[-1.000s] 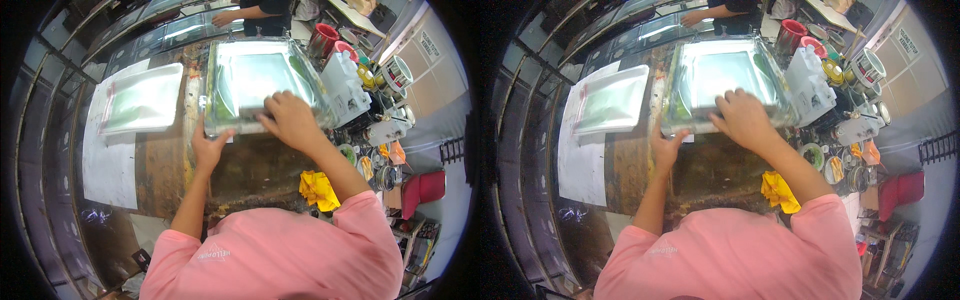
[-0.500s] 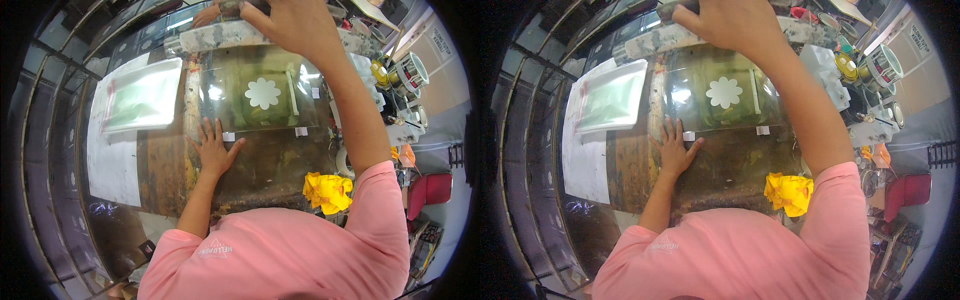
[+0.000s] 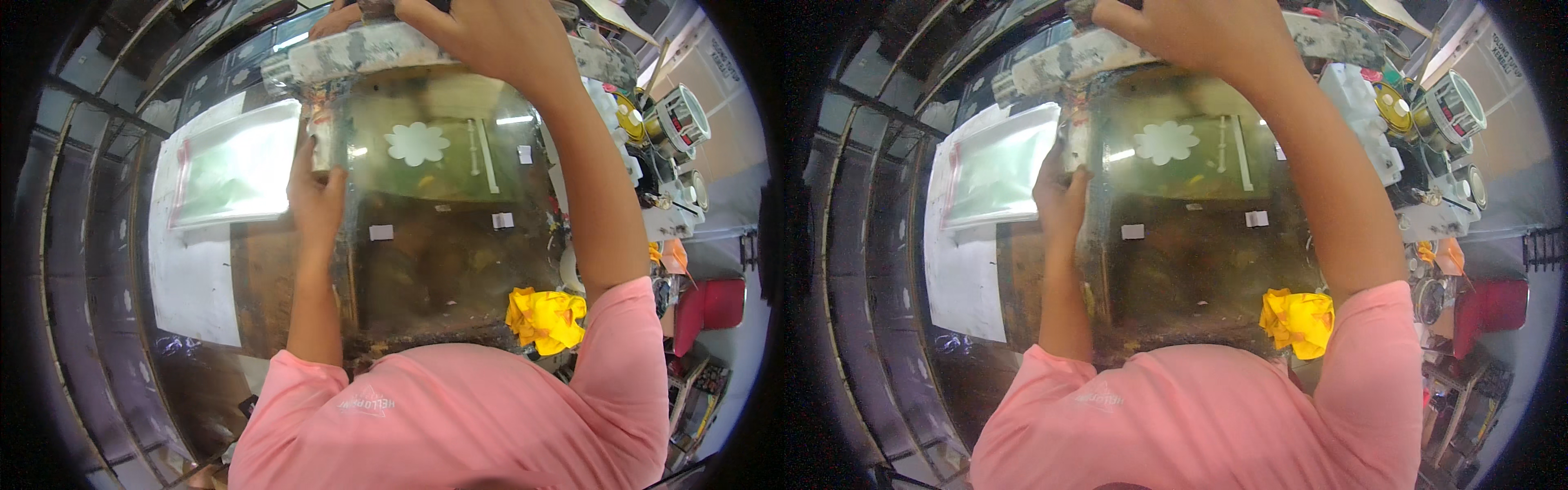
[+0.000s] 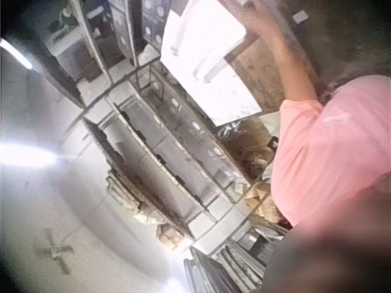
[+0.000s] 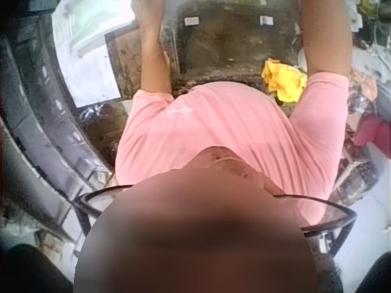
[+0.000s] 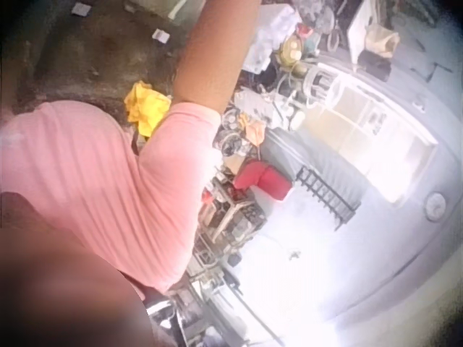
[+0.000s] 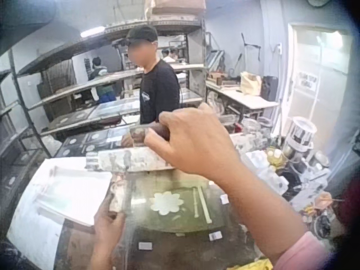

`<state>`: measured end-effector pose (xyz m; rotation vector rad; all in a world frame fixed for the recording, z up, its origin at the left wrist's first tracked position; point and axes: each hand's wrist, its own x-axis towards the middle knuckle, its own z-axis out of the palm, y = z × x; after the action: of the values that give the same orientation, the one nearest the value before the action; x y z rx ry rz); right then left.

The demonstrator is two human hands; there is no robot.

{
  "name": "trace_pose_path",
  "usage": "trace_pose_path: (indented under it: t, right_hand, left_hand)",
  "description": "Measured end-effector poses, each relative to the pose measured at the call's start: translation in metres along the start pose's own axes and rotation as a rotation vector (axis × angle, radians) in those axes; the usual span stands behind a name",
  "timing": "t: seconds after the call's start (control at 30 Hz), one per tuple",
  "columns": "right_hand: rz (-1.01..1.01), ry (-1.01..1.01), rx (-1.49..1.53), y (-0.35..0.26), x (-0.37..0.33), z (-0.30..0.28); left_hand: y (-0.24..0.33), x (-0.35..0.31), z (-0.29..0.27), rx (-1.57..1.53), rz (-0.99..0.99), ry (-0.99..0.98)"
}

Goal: The person repeatedly applies green ink to a screen-printing frame using a squeegee, then lifts the frame to reveal a flower-shaped print on a white sheet below. The process is repeated multiple times in a continuous loop.

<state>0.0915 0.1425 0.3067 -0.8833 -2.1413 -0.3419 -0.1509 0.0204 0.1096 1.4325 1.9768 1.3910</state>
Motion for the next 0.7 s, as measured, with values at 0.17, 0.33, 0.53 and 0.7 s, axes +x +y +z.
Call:
trace_pose_path:
  t: [0.17,0.33,0.53,0.7]
  right_hand:
    - [0.040,-0.048,-0.020,-0.014,-0.003,-0.006]
    - [0.021,-0.040,-0.061,-0.034,0.000,-0.019]
    - [0.080,-0.018,-0.032,-0.061,-0.006,-0.026]
    - [0.072,-0.040,-0.057,-0.063,-0.005,-0.026]
  left_hand:
    - [-0.066,0.035,-0.092,0.153,-0.085,0.088]
    - [-0.148,0.095,-0.179,0.326,-0.052,0.227]
    - [-0.178,0.080,-0.192,0.749,-0.010,0.538]
    - [-0.163,0.002,-0.153,0.974,0.127,-0.030]
